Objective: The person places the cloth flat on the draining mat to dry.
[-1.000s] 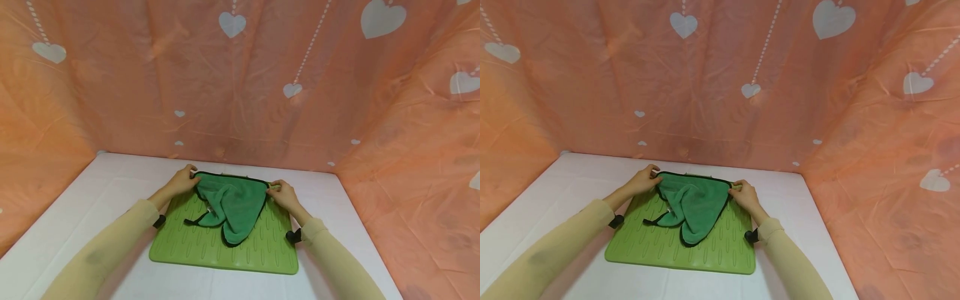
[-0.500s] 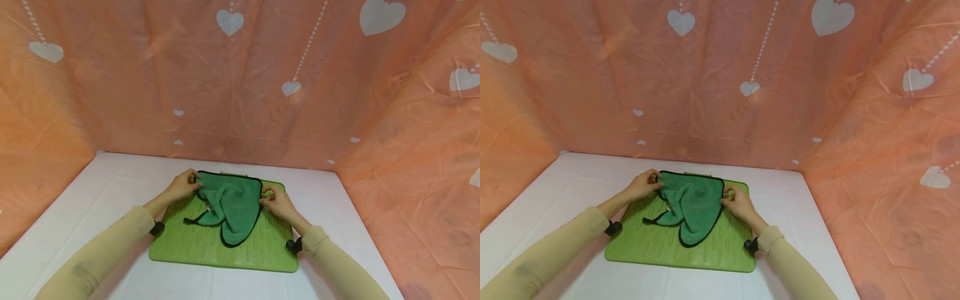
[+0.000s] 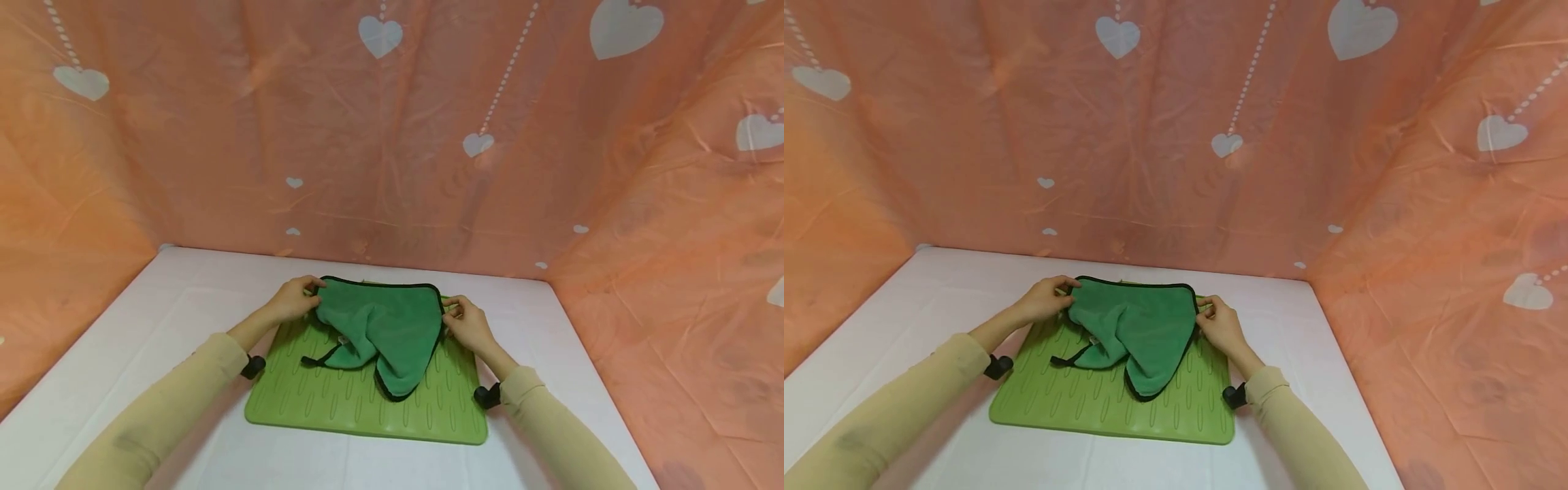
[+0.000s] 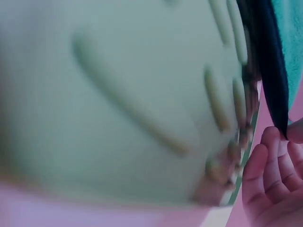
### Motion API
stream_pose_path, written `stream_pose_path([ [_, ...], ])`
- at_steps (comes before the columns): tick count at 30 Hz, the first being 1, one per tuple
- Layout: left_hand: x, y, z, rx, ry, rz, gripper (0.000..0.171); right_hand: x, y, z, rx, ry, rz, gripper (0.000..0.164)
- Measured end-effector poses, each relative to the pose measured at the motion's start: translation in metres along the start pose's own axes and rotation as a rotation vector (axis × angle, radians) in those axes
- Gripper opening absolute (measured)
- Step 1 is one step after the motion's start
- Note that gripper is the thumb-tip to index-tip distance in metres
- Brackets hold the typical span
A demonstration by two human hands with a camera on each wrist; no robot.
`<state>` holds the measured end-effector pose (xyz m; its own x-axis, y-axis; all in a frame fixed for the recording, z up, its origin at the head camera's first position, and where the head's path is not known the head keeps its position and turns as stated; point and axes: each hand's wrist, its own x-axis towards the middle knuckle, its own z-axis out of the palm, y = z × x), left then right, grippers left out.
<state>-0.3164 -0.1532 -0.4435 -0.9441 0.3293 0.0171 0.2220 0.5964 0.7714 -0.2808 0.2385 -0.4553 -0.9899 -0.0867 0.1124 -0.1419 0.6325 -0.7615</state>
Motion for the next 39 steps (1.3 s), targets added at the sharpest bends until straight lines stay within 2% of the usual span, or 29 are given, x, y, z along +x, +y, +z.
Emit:
stream_pose_path([
  [7, 0.012, -0.002, -0.003, 0.1, -0.099, -0.018, 0.043, 0.008, 0.011, -0.014, -0.031, -0.042, 0.081, 0.023],
  [11, 0.018, -0.003, -0.003, 0.18, -0.138, 0.003, 0.043, 0.01, 0.014, -0.015, -0.091, -0.078, 0.068, 0.023],
  [16, 0.022, -0.004, -0.004, 0.171, -0.15, 0.01, 0.043, 0.013, 0.013, -0.013, -0.152, -0.082, 0.04, 0.023],
  [20, 0.019, -0.006, -0.006, 0.161, -0.133, 0.025, 0.041, 0.011, 0.014, -0.012, -0.166, -0.07, 0.034, 0.024],
  [24, 0.008, -0.006, -0.007, 0.154, -0.078, 0.074, 0.039, 0.005, 0.011, -0.015, -0.142, -0.044, 0.02, 0.026],
  [29, -0.015, -0.002, -0.006, 0.125, -0.026, 0.156, 0.034, -0.012, 0.002, -0.018, -0.106, -0.016, -0.028, 0.025],
  [35, -0.044, 0.003, 0.002, 0.113, -0.043, 0.28, 0.02, -0.039, -0.011, -0.017, -0.049, -0.076, -0.091, 0.019],
  [39, -0.06, 0.007, 0.01, 0.152, -0.076, 0.356, 0.013, -0.056, -0.017, -0.011, -0.045, -0.15, -0.206, 0.015],
])
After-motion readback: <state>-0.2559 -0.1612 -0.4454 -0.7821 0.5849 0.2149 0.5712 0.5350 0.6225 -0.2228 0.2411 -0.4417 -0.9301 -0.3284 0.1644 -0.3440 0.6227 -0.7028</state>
